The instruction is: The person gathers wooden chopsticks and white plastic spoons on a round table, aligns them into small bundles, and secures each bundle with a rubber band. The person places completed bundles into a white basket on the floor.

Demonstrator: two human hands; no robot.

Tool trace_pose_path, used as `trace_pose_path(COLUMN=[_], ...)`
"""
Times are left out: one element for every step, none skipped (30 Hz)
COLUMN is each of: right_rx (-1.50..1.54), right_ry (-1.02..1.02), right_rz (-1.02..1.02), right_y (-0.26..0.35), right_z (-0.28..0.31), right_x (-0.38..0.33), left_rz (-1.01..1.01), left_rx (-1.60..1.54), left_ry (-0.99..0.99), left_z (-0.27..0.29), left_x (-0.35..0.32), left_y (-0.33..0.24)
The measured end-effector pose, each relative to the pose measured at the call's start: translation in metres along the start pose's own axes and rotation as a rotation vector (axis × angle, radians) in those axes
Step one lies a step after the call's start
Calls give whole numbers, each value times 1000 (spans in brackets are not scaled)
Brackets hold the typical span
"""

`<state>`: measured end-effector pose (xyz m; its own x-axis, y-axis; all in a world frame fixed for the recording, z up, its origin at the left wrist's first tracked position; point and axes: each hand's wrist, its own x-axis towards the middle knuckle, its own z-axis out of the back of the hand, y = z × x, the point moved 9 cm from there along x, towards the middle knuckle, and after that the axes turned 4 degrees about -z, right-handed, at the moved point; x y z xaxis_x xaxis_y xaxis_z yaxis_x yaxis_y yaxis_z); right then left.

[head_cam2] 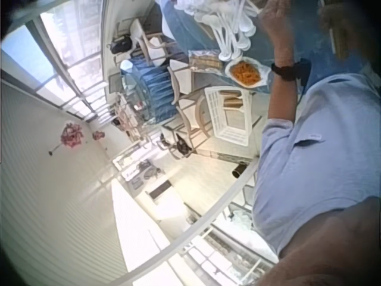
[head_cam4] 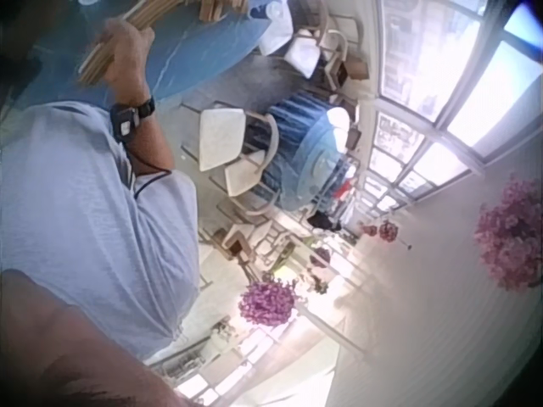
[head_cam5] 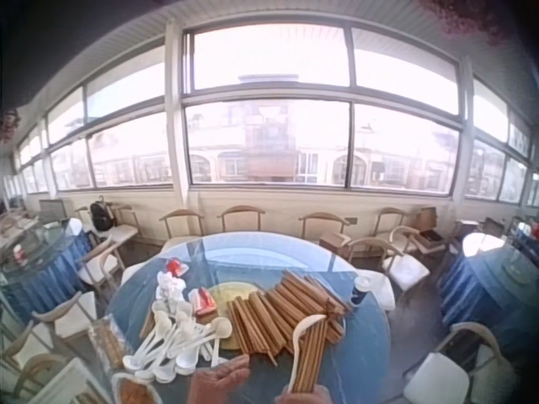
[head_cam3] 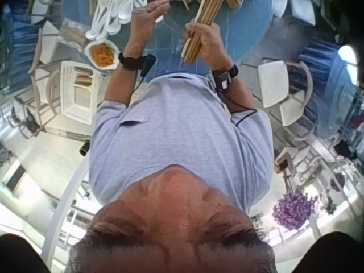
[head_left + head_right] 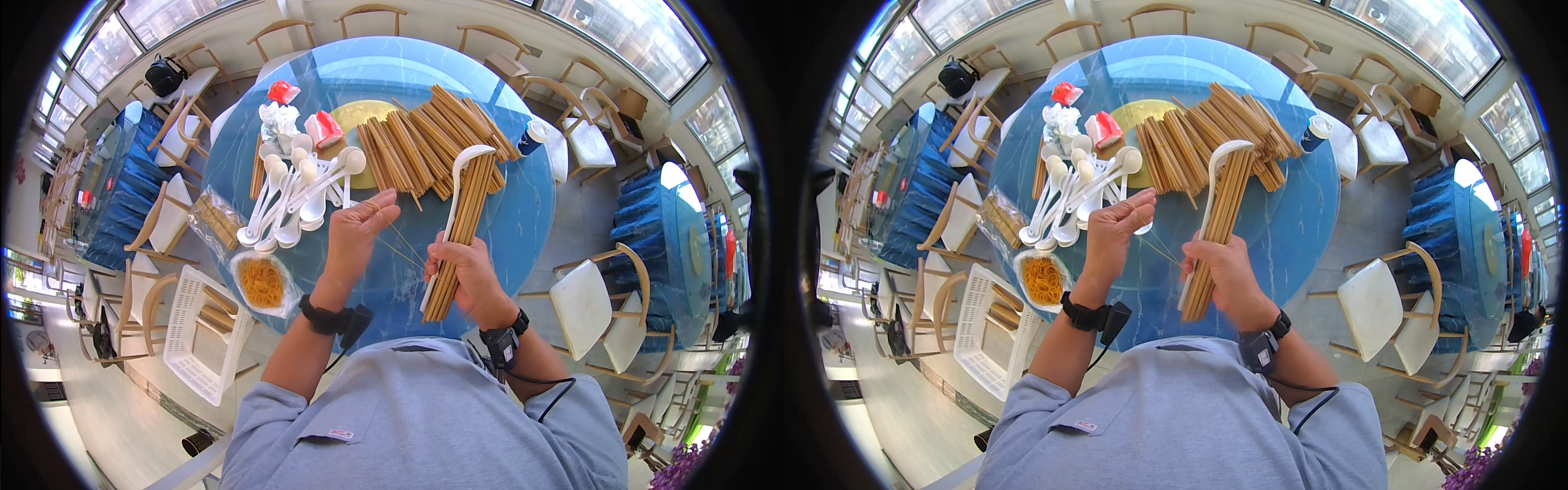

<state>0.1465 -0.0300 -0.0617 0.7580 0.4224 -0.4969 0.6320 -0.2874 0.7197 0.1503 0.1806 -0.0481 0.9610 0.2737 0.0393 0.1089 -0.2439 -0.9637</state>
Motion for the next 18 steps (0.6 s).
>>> trace_pose_path(right_rx=[-87,-198,-336,-474,-607,-658,-704,-741,-771,-793,-815,-784,-750,-685,-581,-397,-180,-203], right_ry=[-8,20,-18,-56,-83,-113,-132,-144,-162,-170,-177,-180,-182,-180,-183,-175,-133,-192], right_rz=[42,96,140,184,238,297,364,423,522,617,710,795,880,982,1008,884,802,846], right_y=[10,20,26,32,36,40,41,41,44,46,48,49,50,52,52,46,40,46], right_z=[2,0,3,6,7,9,9,9,8,7,5,4,2,-1,0,7,10,11], right_x=[0,0,-1,-2,-3,-2,-2,-1,-2,-2,-4,-7,-10,-16,-17,-8,-1,-2], left_rz=[-9,-18,49,116,187,244,307,360,459,542,633,711,722,749,760,797,788,756], left_rx=[147,293,373,453,542,602,670,731,602,464,327,210,143,88,18,-71,-167,-274], left_ry=[43,83,109,135,146,219,276,344,348,360,378,415,399,369,360,339,300,266], left_z=[-3,-6,-7,-7,-6,-11,-14,-18,-22,-29,-38,-47,-52,-58,-65,-71,-77,-83], left_x=[-1,-2,-3,-3,-4,-5,-8,-12,-18,-27,-37,-46,-51,-55,-59,-62,-62,-61], left_y=[-2,-4,1,6,10,16,22,30,40,49,60,69,74,81,87,92,94,95])
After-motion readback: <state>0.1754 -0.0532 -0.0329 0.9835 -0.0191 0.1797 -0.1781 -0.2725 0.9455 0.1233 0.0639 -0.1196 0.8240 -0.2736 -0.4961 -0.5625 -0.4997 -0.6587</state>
